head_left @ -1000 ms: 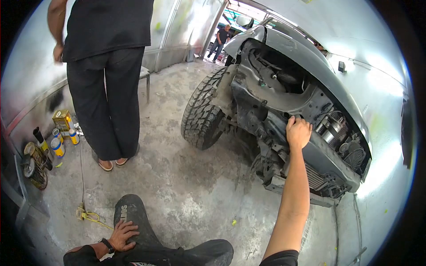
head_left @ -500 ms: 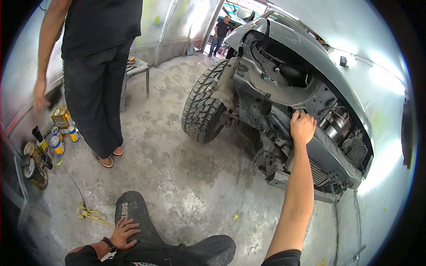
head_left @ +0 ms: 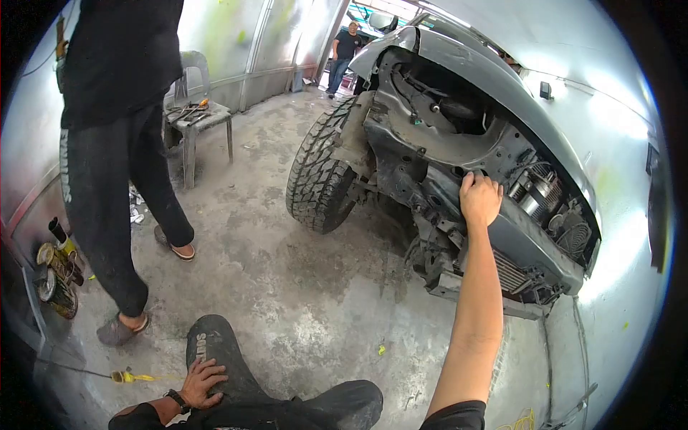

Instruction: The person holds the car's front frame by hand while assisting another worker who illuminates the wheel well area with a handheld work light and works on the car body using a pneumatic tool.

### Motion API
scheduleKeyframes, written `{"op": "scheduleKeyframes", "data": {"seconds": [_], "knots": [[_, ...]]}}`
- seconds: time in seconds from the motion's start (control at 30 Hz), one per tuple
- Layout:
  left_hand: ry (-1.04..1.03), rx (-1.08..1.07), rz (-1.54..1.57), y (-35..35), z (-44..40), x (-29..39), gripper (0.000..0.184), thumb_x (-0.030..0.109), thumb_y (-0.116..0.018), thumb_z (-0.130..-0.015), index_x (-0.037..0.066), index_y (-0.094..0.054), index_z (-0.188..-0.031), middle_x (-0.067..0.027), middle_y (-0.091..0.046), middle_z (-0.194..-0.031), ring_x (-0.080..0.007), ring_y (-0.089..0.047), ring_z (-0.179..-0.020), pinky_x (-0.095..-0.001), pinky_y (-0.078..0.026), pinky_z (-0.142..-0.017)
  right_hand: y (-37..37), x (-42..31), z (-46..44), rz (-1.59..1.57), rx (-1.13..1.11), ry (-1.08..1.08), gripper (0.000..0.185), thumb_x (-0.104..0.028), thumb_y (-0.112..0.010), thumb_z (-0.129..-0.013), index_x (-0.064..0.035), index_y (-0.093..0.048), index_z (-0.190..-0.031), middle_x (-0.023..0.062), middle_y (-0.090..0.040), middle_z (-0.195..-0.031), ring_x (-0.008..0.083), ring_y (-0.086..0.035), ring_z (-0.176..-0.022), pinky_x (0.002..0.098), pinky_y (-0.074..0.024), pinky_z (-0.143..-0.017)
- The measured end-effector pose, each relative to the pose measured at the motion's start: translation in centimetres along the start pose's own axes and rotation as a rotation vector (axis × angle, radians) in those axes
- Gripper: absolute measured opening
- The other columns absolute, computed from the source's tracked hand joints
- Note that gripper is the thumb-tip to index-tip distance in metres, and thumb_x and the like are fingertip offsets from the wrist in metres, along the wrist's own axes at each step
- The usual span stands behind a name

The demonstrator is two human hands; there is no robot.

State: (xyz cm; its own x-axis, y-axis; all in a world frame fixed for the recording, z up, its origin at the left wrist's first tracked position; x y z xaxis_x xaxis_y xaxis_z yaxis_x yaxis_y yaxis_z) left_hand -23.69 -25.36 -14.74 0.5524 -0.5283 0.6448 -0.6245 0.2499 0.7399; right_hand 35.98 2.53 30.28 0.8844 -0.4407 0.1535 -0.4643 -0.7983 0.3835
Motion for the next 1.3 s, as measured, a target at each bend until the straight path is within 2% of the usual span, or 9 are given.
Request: {"op": "scheduleKeyframes", "data": {"seconds": [0.53,1.0,1.3], "knots": [[-0.004,-0.008,-0.049,0.3,-0.3,0.5,0.05,0.048,-0.061,-0.088,0.017,-0.067,-0.127,-0.009,-0.056,-0.143,-0.0366,-0.039,-0.144,-0.0648,-0.019,-0.119,-0.7,0.4,-0.1,0.019,-0.026,-0.002,0.041,-0.033,-0.048,-0.1,-0.0033,-0.077,-0.096,0.0147,-0.075,-0.103,0.0348,-0.067,-0.104,0.0515,-0.0451,-0.109],[-0.029,0.009,-0.078,0.2,-0.6,0.5,0.051,0.044,-0.067,-0.084,0.017,-0.067,-0.127,-0.0078,-0.057,-0.143,-0.0361,-0.041,-0.143,-0.0644,-0.021,-0.118,-0.1,0.2,0.0,-0.005,-0.054,-0.034,0.041,-0.032,-0.049,-0.1,-0.003,-0.077,-0.095,0.0136,-0.074,-0.105,0.0344,-0.066,-0.106,0.0514,-0.0434,-0.111],[-0.024,0.005,-0.084,0.4,-0.6,1.0,0.05,0.046,-0.065,-0.086,0.017,-0.066,-0.127,-0.008,-0.056,-0.145,-0.0362,-0.04,-0.144,-0.0642,-0.021,-0.119,-0.6,0.3,0.0,-0.005,-0.012,-0.018,0.04,-0.032,-0.05,-0.099,-0.003,-0.077,-0.093,0.0134,-0.075,-0.103,0.0336,-0.066,-0.104,0.0511,-0.0442,-0.11]]}}
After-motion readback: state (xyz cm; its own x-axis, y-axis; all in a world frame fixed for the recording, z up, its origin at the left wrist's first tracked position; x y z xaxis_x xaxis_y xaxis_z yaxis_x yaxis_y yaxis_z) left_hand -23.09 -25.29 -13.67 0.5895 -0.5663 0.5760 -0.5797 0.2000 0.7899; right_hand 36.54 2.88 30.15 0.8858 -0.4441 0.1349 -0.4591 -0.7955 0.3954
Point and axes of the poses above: each hand's wrist, its own z-axis away from the middle knuckle, its own y-axis out of the back of the hand, x = y × z, the point moved 1 cm from there along -z, towards the middle knuckle
